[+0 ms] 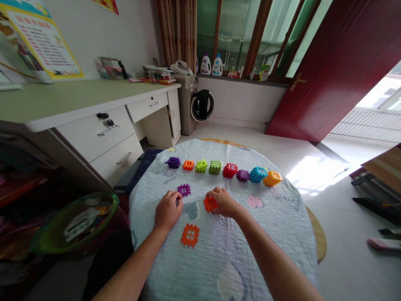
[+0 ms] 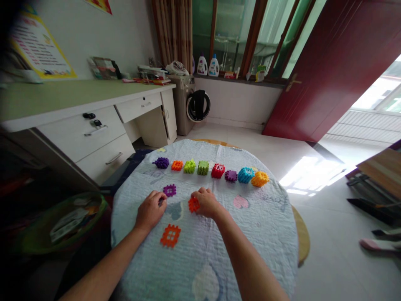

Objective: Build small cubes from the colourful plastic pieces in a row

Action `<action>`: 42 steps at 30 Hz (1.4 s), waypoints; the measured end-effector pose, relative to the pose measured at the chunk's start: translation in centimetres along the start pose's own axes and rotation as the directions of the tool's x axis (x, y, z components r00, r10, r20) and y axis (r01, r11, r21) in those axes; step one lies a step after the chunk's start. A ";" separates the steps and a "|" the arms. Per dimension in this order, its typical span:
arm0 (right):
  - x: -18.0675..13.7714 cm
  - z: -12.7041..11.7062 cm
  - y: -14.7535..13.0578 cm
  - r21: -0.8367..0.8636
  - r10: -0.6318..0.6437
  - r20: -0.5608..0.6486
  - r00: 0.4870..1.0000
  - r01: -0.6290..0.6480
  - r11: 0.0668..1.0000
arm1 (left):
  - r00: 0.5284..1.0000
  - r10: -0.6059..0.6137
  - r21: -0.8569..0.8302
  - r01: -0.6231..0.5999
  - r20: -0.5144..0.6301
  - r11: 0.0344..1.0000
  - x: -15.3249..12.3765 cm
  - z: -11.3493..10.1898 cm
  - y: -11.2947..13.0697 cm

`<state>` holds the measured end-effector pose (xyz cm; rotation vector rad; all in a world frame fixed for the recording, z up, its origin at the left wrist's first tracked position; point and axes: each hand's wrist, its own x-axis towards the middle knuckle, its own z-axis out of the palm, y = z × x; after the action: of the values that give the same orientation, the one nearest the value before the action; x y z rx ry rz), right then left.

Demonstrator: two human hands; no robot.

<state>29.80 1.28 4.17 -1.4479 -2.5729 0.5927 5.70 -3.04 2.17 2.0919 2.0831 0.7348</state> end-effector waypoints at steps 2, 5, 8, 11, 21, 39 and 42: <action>0.3 -0.1 0.2 0.003 -0.019 0.014 1.000 0.019 1.000 | 1.000 -0.003 -0.005 0.003 -0.002 1.000 0.0 0.0 0.0; 0.6 -0.4 0.1 -0.018 -0.047 0.034 0.998 0.047 0.999 | 1.000 -0.006 -0.022 0.006 0.001 1.000 0.0 -0.1 0.0; 0.8 -0.8 -0.5 -0.070 -0.062 0.072 0.995 0.067 0.995 | 1.000 -0.009 -0.038 0.010 0.005 0.999 0.0 -0.1 0.0; 0.8 -1.0 -1.2 -0.121 -0.097 0.079 0.992 0.107 0.987 | 1.000 -0.009 -0.052 0.009 0.006 0.999 0.0 -0.1 0.0; 4.2 -4.0 -3.4 -0.222 -0.108 0.054 0.993 0.117 0.968 | 1.000 -0.023 -0.110 0.023 0.000 0.994 -0.1 0.2 -0.2; 20.0 -5.5 -4.3 -0.292 0.148 -0.066 0.987 -0.161 0.943 | 0.983 -0.147 -0.264 0.113 -0.110 0.958 -0.1 0.9 -0.6; 20.4 -5.3 -4.1 -0.294 0.154 -0.053 0.987 -0.163 0.942 | 0.987 -0.139 -0.238 0.117 -0.081 0.964 -0.1 0.9 -0.5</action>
<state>17.27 18.04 9.08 -1.7535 -2.6260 0.2005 5.57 -2.83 1.17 1.8146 2.0422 1.0238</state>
